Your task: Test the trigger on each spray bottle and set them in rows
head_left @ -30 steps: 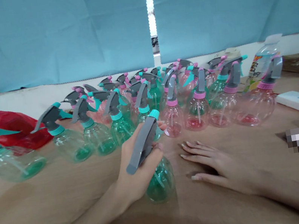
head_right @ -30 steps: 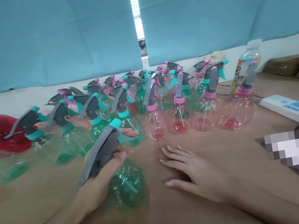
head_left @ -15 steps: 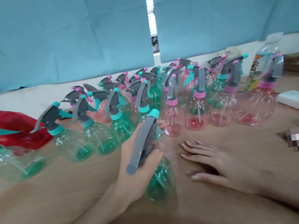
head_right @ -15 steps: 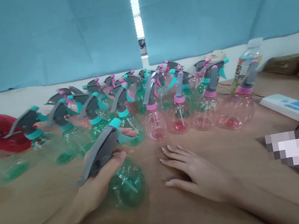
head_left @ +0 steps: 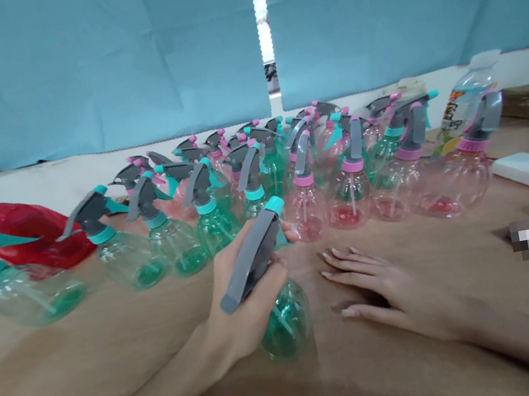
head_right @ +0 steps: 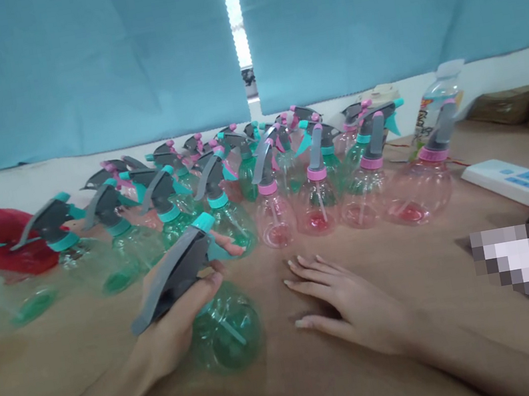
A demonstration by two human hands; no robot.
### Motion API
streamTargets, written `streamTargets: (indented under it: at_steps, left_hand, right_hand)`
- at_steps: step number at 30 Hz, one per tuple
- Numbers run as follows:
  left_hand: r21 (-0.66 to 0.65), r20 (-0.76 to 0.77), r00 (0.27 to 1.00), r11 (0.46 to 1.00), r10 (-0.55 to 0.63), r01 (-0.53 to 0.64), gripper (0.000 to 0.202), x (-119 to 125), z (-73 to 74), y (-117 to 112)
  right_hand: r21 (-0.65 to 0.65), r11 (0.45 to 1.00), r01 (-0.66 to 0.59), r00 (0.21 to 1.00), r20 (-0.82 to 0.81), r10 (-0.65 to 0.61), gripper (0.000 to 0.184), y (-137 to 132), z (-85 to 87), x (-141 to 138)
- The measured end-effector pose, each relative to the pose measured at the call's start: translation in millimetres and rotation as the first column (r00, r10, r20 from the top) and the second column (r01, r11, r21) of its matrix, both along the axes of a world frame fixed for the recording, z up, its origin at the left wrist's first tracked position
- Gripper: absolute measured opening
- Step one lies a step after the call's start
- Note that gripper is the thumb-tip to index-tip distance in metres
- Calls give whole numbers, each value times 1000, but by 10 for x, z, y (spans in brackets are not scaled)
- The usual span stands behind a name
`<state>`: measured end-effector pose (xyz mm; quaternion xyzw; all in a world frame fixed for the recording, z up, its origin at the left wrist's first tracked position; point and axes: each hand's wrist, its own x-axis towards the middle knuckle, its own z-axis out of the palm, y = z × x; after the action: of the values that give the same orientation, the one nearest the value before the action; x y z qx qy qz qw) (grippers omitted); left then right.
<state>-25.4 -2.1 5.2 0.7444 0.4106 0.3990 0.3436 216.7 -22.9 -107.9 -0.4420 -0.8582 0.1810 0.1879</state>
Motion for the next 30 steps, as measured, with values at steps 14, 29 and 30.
streamTargets:
  at_steps: [14,29,30]
  left_hand:
    - [-58,46,998,997,-43,46,18,-16,8,-21]
    - [-30,15,1000,1000,9,-8,30,29,-5,7]
    - [-25,12,1000,1000,13,-13,28,33,3,4]
  right_hand:
    - [8,1000,7,999,44,-7,58,-2,29,-9]
    - [18,1000,9,1000,-23,-9,57,-5,-14,0]
    - [21,1000,7,1000,-27,-6,57,-4,-19,2]
